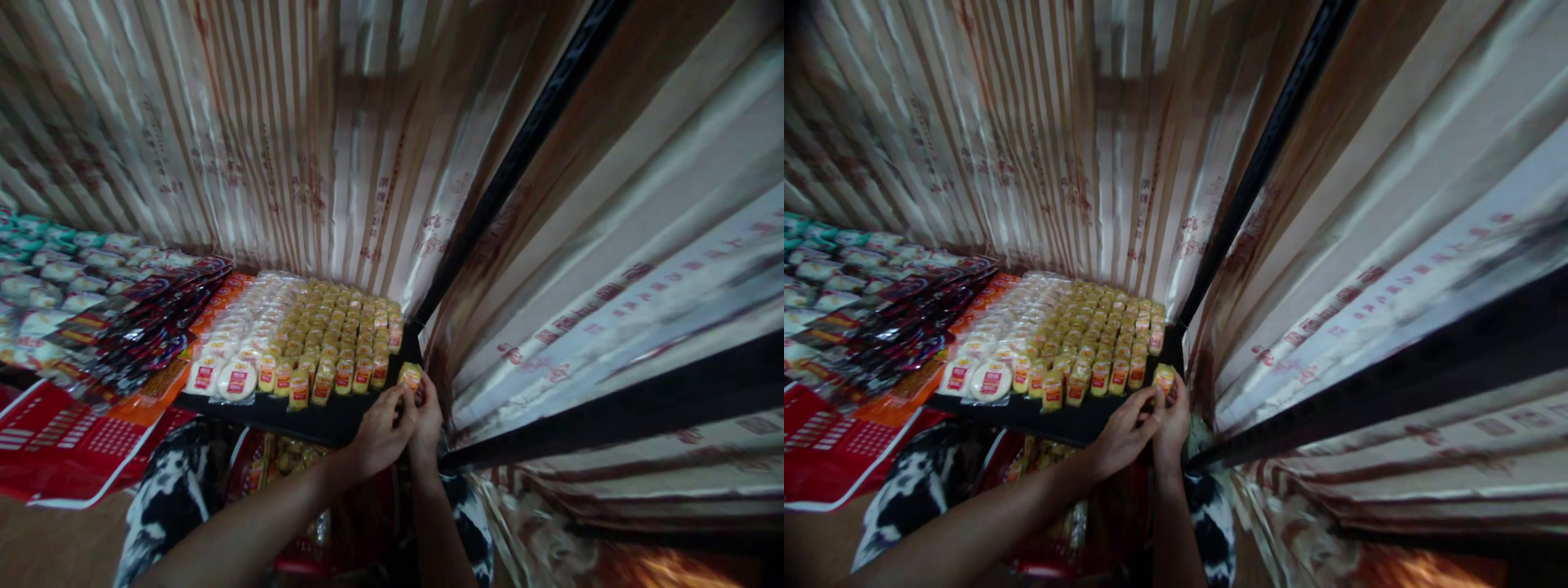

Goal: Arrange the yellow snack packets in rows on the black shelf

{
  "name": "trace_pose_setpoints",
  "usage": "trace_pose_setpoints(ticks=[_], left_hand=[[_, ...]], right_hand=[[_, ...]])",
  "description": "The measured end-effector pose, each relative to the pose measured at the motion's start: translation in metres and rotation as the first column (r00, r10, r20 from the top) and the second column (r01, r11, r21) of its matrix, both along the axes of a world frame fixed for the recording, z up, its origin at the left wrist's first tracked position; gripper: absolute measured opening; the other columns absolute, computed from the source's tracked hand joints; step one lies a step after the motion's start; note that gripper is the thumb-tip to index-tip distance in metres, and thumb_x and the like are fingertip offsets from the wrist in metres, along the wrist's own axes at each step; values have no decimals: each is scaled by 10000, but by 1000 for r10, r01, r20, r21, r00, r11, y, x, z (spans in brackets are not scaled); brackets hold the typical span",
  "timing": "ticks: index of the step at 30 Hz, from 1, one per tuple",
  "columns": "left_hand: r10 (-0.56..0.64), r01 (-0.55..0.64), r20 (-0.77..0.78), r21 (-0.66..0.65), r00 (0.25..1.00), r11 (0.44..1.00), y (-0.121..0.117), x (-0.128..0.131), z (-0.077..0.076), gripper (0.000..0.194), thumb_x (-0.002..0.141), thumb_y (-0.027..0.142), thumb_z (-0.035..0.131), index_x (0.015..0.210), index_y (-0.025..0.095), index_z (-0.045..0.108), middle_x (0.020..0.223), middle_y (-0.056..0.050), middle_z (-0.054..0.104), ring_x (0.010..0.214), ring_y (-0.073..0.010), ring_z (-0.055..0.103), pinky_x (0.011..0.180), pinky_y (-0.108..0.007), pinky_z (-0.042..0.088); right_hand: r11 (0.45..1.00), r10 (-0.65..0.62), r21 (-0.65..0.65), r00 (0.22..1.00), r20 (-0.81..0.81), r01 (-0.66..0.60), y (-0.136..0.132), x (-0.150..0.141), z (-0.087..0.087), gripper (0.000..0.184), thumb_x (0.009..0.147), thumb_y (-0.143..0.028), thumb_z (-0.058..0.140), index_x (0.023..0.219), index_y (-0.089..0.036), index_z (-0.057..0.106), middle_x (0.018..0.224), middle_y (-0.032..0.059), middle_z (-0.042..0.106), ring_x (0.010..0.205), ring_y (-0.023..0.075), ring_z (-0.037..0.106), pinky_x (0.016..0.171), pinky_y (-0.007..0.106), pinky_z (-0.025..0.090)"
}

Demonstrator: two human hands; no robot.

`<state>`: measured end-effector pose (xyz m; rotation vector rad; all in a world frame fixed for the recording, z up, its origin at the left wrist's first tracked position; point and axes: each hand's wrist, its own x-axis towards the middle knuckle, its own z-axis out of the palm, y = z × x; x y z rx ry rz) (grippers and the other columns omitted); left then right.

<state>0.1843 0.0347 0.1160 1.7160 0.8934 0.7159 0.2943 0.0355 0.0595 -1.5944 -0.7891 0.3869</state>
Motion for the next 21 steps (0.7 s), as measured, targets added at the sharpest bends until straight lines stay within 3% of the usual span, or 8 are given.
trace_pose_setpoints(ticks=[4, 9, 21], left_hand=[[18, -24, -61, -93, 998, 995, 19, 22, 7, 494, 815, 214, 408, 1300, 125, 424, 1365, -105, 437, 1249, -205, 412, 1046, -341, 361], [34, -48, -95, -149, 995, 988, 33, 31, 7, 540, 805, 203, 424, 1333, 94, 382, 1393, -115, 398, 1268, -213, 389, 1089, -327, 285], [19, -25, -28, -241, 999, 970, 40, 25, -23, 519, 864, 271, 411, 1354, 135, 312, 1337, -113, 469, 1170, -186, 503, 1021, -329, 383]], right_hand=[[999, -13, -30, 997, 74, 15, 30, 19, -5, 578, 752, -434, 496, 1253, -146, 472, 1051, 117, 652, 874, 214, 627, 774, 345, 494], [994, -56, -90, 989, 135, 68, 63, 31, -3, 507, 738, -394, 502, 1191, -169, 524, 1068, 92, 646, 954, 215, 600, 833, 342, 467], [991, 19, -133, 970, 240, 13, 94, 28, -4, 441, 777, -365, 440, 1159, -173, 547, 1077, 72, 632, 989, 190, 557, 879, 327, 420]])
